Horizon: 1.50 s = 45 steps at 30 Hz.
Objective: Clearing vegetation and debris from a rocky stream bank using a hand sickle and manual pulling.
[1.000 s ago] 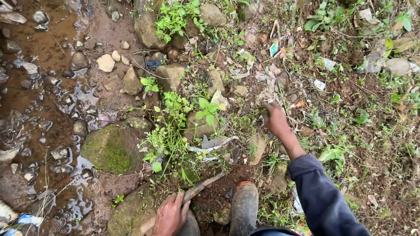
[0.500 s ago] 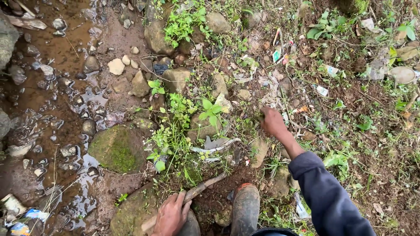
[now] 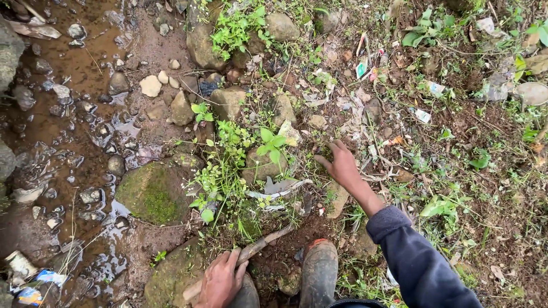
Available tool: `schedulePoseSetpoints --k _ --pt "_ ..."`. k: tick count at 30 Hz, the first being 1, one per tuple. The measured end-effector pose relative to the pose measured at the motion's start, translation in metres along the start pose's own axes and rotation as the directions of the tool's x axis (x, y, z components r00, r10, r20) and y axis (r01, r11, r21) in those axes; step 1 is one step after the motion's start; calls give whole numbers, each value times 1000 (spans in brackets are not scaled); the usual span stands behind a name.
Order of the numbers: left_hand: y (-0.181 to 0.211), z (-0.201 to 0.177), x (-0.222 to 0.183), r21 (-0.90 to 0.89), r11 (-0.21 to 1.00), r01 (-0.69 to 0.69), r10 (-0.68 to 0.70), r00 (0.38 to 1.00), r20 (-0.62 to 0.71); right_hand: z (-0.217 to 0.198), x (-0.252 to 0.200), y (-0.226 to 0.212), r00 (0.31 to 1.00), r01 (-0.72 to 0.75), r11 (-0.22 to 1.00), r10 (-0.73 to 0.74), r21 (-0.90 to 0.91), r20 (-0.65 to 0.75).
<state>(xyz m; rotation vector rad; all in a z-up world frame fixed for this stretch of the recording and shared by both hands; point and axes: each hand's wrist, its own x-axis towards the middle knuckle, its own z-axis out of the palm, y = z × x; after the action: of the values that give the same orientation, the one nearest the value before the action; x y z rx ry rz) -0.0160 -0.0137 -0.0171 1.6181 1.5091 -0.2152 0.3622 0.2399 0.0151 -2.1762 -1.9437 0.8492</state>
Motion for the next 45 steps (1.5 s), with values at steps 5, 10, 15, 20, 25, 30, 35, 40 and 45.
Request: schedulePoseSetpoints --k 5,10,15,20,25,30,35,40,45 --pt "3 -2 1 -1 999 52 -52 997 62 -2 0 17 991 114 993 -114 -4 -68" --pt "9 -11 -1 -1 997 74 -74 994 82 -40 -6 6 997 -19 987 31 158 -77" --pt "0 -2 1 -5 1000 15 -15 998 56 -68 -5 49 896 164 986 -138 25 -422" --pt "5 -4 4 23 997 73 -75 992 106 -22 -19 -2 983 125 989 -112 81 -148" --pt "6 -8 3 27 994 109 -112 982 153 8 -6 -33 951 291 948 -272 132 -146" --pt "8 -9 2 31 996 84 -87 990 107 14 4 -54 951 308 949 -306 -66 46" --pt "4 -6 1 13 998 65 -66 995 73 1 30 -6 987 92 977 -64 194 -148" --pt "4 -5 2 4 996 85 -85 989 118 -48 16 59 849 -132 863 352 488 -393" --pt "6 -7 3 27 999 35 -36 999 28 -43 -42 20 985 -65 957 16 -284 -174"
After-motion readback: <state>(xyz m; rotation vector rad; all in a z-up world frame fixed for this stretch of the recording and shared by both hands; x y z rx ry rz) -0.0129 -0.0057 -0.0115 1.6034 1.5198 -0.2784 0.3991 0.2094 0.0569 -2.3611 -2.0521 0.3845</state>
